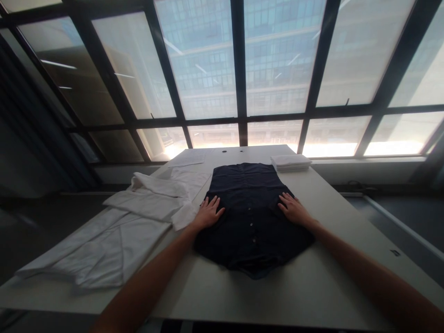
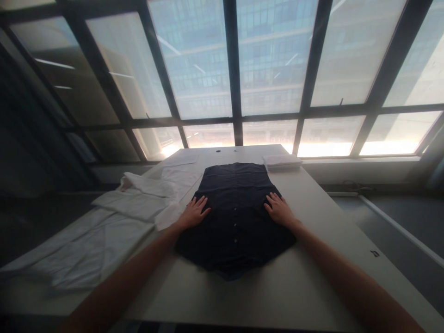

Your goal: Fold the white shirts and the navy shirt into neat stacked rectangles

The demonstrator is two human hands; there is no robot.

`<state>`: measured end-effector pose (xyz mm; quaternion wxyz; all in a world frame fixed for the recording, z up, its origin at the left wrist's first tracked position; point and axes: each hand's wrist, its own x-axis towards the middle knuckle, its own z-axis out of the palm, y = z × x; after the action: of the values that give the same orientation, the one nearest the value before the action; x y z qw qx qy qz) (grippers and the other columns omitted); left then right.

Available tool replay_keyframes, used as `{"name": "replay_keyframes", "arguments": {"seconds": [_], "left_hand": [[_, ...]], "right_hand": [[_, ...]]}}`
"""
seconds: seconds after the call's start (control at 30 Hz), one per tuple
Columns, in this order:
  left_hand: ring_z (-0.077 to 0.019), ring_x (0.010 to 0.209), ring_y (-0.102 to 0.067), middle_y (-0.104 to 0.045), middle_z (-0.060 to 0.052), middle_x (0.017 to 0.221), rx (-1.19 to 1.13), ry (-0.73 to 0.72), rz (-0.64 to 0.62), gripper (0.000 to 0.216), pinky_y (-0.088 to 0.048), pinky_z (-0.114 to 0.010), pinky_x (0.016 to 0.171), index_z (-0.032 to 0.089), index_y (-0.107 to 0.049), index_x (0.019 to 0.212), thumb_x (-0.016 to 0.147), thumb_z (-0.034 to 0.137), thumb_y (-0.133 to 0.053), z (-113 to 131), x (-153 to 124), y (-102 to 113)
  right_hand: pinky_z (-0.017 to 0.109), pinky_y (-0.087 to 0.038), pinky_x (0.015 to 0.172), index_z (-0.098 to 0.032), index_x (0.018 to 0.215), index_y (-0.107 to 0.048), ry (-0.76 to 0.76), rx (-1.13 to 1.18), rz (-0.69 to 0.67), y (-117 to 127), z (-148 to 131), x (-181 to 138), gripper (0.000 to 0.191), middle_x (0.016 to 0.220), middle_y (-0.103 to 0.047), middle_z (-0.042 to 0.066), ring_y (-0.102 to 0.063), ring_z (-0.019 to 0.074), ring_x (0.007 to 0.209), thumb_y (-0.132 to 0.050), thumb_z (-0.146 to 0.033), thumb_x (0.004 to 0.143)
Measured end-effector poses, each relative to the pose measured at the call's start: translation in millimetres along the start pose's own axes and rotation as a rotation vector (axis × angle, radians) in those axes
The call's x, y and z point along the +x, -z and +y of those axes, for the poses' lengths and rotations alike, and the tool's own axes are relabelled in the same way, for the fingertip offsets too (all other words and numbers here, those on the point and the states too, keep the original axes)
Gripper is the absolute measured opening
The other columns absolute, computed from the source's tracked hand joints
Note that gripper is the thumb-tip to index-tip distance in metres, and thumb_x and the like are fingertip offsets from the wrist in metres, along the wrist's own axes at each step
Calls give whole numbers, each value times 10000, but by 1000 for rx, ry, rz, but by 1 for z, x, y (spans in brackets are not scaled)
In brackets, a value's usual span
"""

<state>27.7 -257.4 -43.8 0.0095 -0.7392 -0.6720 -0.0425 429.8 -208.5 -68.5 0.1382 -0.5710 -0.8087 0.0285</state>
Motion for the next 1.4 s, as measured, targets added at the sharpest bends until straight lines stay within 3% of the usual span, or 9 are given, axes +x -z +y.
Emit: {"name": "replay_keyframes", "arguments": {"seconds": [0.17, 0.3, 0.43, 0.6, 0.73, 0.9, 1.1, 1.4], "left_hand": [[-408, 1478, -186, -272, -102, 1609, -18, -20, 21, 741, -202, -531, 1180, 145, -357, 1535, 968, 622, -329, 0, -3, 2], [-348, 1494, -183, -297, -93, 1602, -40, -108, 76, 672, -158, -524, 1198, 173, -386, 1520, 979, 571, -363, 3, -7, 4], [-320, 1507, -141, -265, -56, 1618, -93, -233, 38, 654, -141, -520, 1201, 216, -336, 1544, 998, 576, -329, 13, -13, 7], [-292, 1518, -88, -201, -33, 1635, -105, -320, -93, 666, -114, -518, 1198, 279, -231, 1574, 1003, 617, -292, 20, -18, 9], [-276, 1522, -50, -159, -10, 1643, -104, -343, -112, 654, -73, -523, 1202, 316, -189, 1579, 1008, 620, -283, 20, -19, 10], [-265, 1522, -61, -171, -11, 1640, -123, -412, -120, 634, -49, -536, 1205, 326, -185, 1576, 1016, 600, -298, 25, -28, 15], [-260, 1518, -96, -187, -5, 1636, -199, -510, -143, 619, -49, -520, 1215, 360, -179, 1572, 1017, 575, -350, 43, -43, 22], [-260, 1488, -243, -353, -22, 1581, -553, -805, -346, 526, -83, -511, 1222, 332, -350, 1529, 1030, 493, -387, 81, -76, 54]], "right_hand": [[527, -226, 1176, -118, 1493, -416, -102, -30, 10, -5, 13, 3, 623, 1586, -315, 156, -237, 296, 1482, -283, -466, 994], [529, -220, 1177, -109, 1460, -462, -108, -46, 88, -7, 15, 2, 608, 1573, -341, 171, -252, 312, 1475, -290, -457, 993], [465, -179, 1206, -141, 1487, -433, 73, 7, 156, -1, 7, 0, 599, 1604, -286, 128, -186, 252, 1500, -300, -469, 1004], [468, -156, 1214, -220, 1540, -345, 284, 72, -61, 4, -5, -4, 648, 1624, -230, 69, -165, 236, 1503, -318, -570, 995], [487, -146, 1210, -241, 1546, -329, 231, 40, -101, 3, -6, -5, 638, 1623, -230, 60, -171, 241, 1501, -279, -574, 1003], [494, -179, 1197, -204, 1536, -353, 88, -10, -62, 2, -7, -7, 640, 1616, -249, 95, -186, 256, 1498, -260, -550, 1006], [496, -179, 1196, -178, 1523, -381, 18, -24, -20, 0, -7, -8, 645, 1606, -278, 112, -198, 269, 1495, -245, -543, 1007], [474, -178, 1201, -152, 1505, -409, 19, -17, -7, 0, -5, -8, 621, 1596, -300, 126, -234, 267, 1486, -296, -498, 1003]]}}
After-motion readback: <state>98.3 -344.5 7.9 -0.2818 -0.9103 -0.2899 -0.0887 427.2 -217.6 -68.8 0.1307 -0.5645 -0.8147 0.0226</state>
